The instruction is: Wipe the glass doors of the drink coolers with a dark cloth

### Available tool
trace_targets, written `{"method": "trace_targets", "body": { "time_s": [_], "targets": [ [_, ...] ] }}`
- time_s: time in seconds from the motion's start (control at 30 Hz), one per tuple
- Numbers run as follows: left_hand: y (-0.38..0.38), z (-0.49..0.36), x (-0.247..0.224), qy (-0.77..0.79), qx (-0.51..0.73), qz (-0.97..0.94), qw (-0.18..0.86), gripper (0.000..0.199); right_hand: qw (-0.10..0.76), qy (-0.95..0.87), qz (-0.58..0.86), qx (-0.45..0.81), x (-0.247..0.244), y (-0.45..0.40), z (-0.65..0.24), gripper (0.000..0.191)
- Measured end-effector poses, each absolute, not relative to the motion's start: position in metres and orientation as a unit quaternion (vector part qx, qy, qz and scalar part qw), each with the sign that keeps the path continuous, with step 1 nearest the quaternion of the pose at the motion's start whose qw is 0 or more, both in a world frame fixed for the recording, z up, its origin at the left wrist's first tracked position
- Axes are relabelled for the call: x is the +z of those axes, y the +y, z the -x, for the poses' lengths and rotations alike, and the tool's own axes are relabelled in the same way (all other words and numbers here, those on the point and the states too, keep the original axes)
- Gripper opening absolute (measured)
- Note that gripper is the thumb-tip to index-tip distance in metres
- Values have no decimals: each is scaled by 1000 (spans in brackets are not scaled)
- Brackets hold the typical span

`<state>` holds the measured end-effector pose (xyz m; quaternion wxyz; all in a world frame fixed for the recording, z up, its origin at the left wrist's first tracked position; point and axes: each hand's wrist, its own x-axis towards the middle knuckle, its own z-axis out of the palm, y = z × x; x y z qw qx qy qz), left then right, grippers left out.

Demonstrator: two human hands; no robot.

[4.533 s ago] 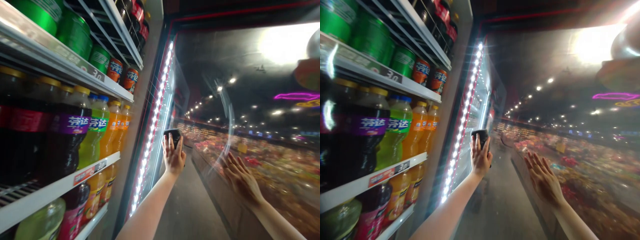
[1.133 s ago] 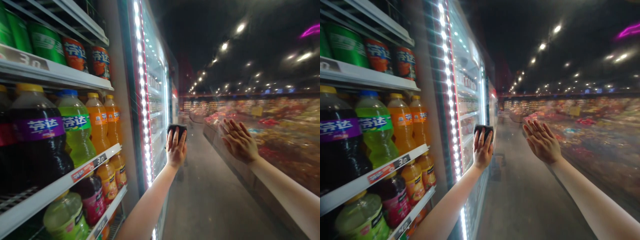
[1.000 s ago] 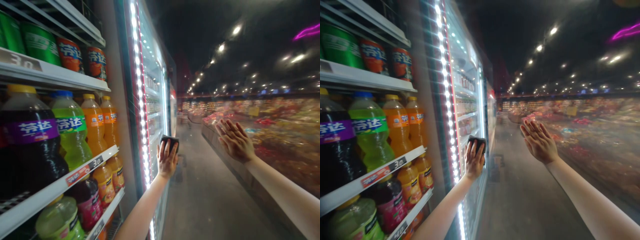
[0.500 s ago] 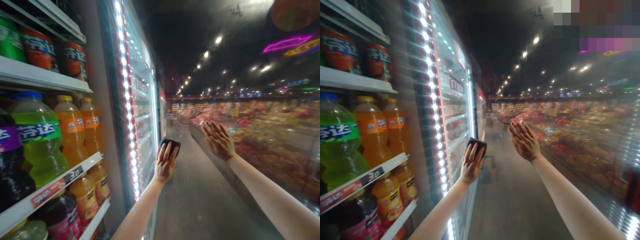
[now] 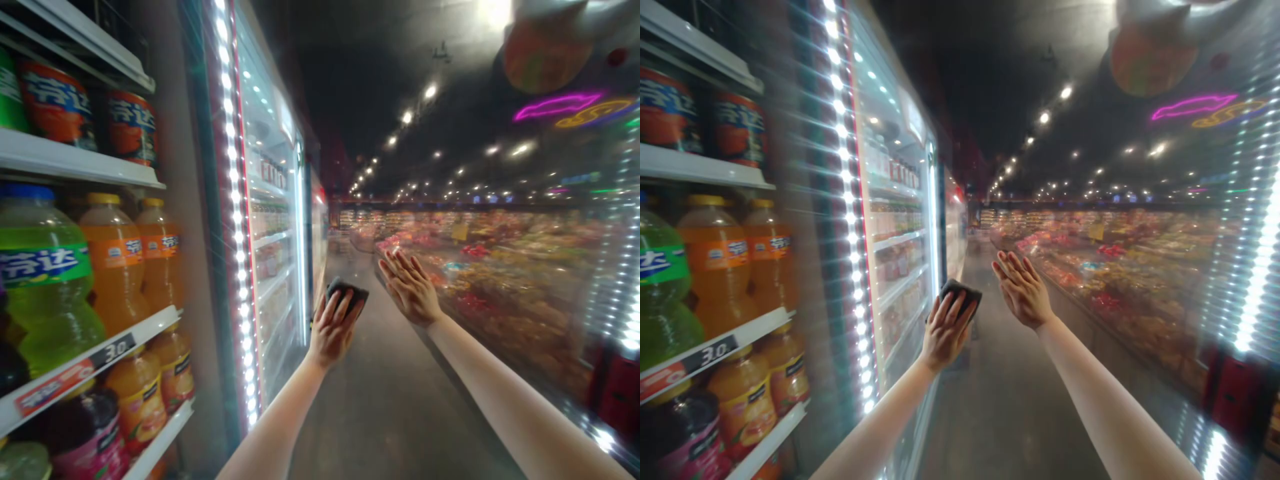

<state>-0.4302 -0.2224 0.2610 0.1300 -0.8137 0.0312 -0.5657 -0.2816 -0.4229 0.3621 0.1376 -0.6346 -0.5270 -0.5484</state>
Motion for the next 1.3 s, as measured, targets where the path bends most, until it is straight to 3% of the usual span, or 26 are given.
{"method": "trace_targets", "body": {
  "time_s": [0.1, 0.3, 0.5, 0.57, 0.7, 0.83, 1.07, 1.17, 1.3],
  "targets": [
    [-214, 437, 255, -20, -592, 798, 112, 66, 151, -562, 631, -514, 365, -437, 281, 66],
    [-255, 400, 315, -135, -663, 736, 4, 72, 197, -532, 640, -517, 338, -481, 274, 62],
    [-268, 403, 262, 46, -576, 804, 143, 70, 170, -458, 692, -531, 306, -525, 271, 64],
    [-262, 409, 251, 38, -585, 798, 142, 73, 155, -440, 707, -532, 303, -535, 269, 68],
    [-278, 394, 296, -97, -674, 731, 31, 76, 147, -447, 708, -527, 301, -540, 261, 75],
    [-319, 358, 352, -86, -695, 714, -5, 71, 159, -455, 709, -515, 302, -538, 256, 75],
    [-318, 368, 296, 24, -581, 801, 141, 73, 197, -526, 703, -437, 314, -569, 251, 69],
    [-310, 373, 304, -58, -629, 769, 95, 71, 205, -519, 702, -442, 320, -594, 249, 68],
    [-334, 348, 357, -116, -692, 713, 5, 71, 187, -450, 718, -497, 321, -610, 246, 73]
  ]
}}
